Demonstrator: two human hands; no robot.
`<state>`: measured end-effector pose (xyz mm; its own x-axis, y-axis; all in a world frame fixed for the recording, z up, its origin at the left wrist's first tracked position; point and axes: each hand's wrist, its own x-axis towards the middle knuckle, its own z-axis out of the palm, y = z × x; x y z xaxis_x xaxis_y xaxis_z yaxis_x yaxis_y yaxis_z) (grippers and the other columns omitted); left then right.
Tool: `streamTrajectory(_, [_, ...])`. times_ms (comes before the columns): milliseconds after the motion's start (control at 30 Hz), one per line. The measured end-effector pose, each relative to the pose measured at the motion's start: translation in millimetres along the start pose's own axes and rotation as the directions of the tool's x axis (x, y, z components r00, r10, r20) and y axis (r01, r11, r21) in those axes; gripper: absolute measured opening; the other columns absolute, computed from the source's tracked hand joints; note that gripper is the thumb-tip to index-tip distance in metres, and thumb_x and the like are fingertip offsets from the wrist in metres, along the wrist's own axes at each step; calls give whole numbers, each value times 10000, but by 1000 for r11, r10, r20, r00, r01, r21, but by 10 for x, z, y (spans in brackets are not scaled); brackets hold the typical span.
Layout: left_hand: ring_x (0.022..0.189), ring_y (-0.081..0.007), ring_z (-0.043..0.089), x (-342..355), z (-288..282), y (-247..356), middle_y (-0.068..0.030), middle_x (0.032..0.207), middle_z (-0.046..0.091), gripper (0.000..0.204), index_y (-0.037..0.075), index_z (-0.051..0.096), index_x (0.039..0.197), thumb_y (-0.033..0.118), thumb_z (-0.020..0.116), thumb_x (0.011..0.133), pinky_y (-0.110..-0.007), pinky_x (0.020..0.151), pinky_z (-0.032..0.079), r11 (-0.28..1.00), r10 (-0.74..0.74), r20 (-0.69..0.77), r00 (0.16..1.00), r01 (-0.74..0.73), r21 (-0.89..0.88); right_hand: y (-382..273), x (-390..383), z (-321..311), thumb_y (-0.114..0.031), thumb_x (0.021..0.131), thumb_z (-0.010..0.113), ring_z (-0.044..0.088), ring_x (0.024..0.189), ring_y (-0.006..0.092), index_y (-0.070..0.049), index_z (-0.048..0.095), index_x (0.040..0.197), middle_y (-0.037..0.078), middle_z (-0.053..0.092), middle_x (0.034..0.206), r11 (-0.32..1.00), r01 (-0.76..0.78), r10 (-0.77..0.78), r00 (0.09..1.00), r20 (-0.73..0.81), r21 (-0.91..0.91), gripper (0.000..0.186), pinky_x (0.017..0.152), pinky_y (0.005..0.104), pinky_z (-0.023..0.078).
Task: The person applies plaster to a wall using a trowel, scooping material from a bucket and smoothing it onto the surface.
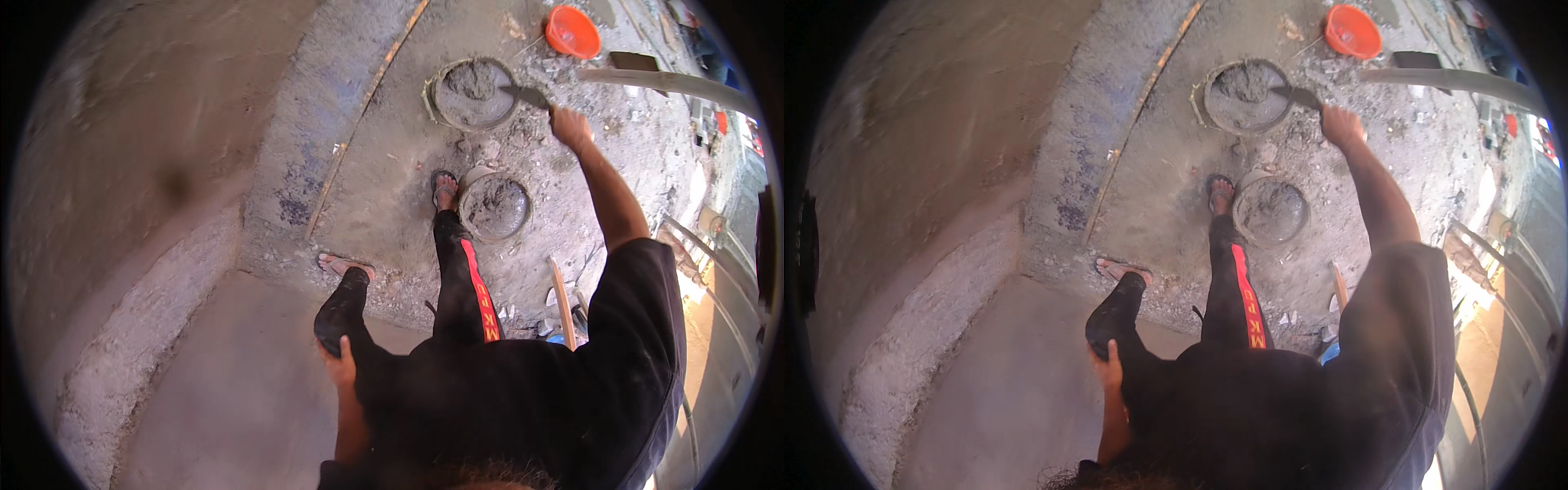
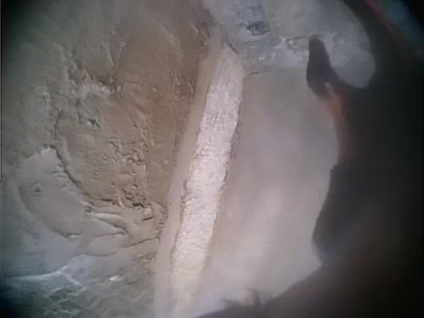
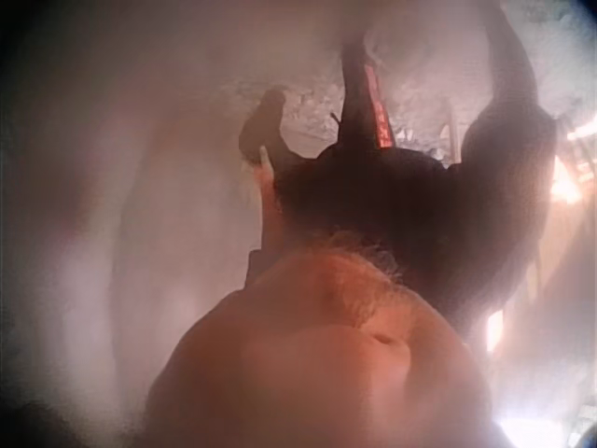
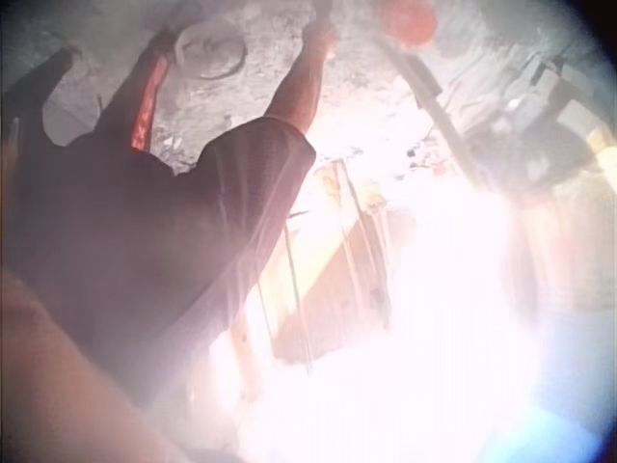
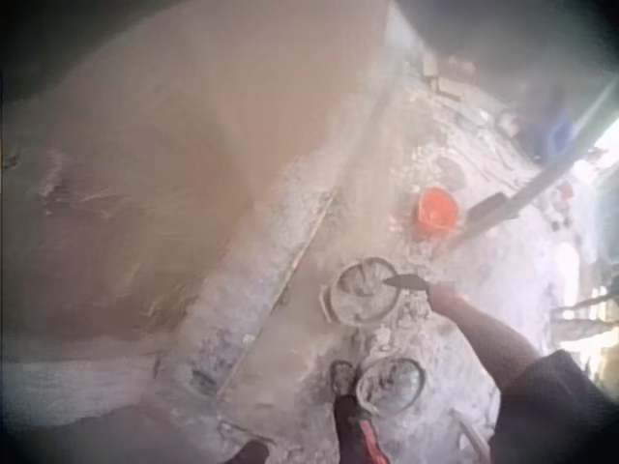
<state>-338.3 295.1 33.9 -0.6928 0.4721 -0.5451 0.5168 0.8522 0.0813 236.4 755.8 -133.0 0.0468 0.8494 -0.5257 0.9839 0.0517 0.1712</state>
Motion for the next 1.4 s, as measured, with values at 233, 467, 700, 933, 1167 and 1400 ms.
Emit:
streamTrajectory(233, [1280,-435,487,-56,95,613,-288,1408,472,858,-20,368,1452,545,659,875,-472,1028,423,974,-121,-60,991,131,186,-1119,948,1010,-121,917,518,721,865,348,-18,670,1044,201,709,976,997,70,-65,990,-129,40,223,722,450,594])
streamTrajectory(467, [1285,-439,483,-207,187,314,-299,1412,463,861,-30,364,1453,551,644,882,-465,1035,416,965,-188,-94,978,202,169,-214,467,889,-287,997,464,693,831,422,-38,557,1155,251,678,897,972,-72,65,997,36,226,309,699,521,567])
streamTrajectory(700, [1279,-426,489,-88,174,643,-255,1434,458,879,7,343,1474,558,655,864,-487,1027,424,944,-175,-78,981,190,270,-1276,981,1763,-400,887,645,678,847,431,51,661,939,274,683,855,701,-41,26,999,32,712,454,758,485,531])
streamTrajectory(933, [1287,-412,487,-252,217,594,-235,1447,453,880,19,349,1479,588,625,866,-485,1041,415,949,-141,-33,990,144,281,-877,-11,1225,-361,861,655,571,558,211,29,648,909,102,571,629,205,-227,-86,965,249,952,393,525,366,459])
streamTrajectory(1167, [1261,-410,514,-181,193,458,-256,1387,507,842,19,416,1445,588,629,861,-476,1035,426,982,-3,-9,1000,5,190,-1127,-297,1225,-242,848,613,490,450,144,31,643,893,34,515,561,35,-253,18,967,253,967,278,432,328,409])
streamTrajectory(1400, [1228,-409,545,-263,-4,279,-267,1341,545,792,-27,464,1395,562,613,887,-465,1024,436,995,64,93,994,-71,69,-986,-854,439,-177,833,591,469,419,120,-43,565,701,21,500,545,-234,-102,14,994,108,967,190,391,294,373])
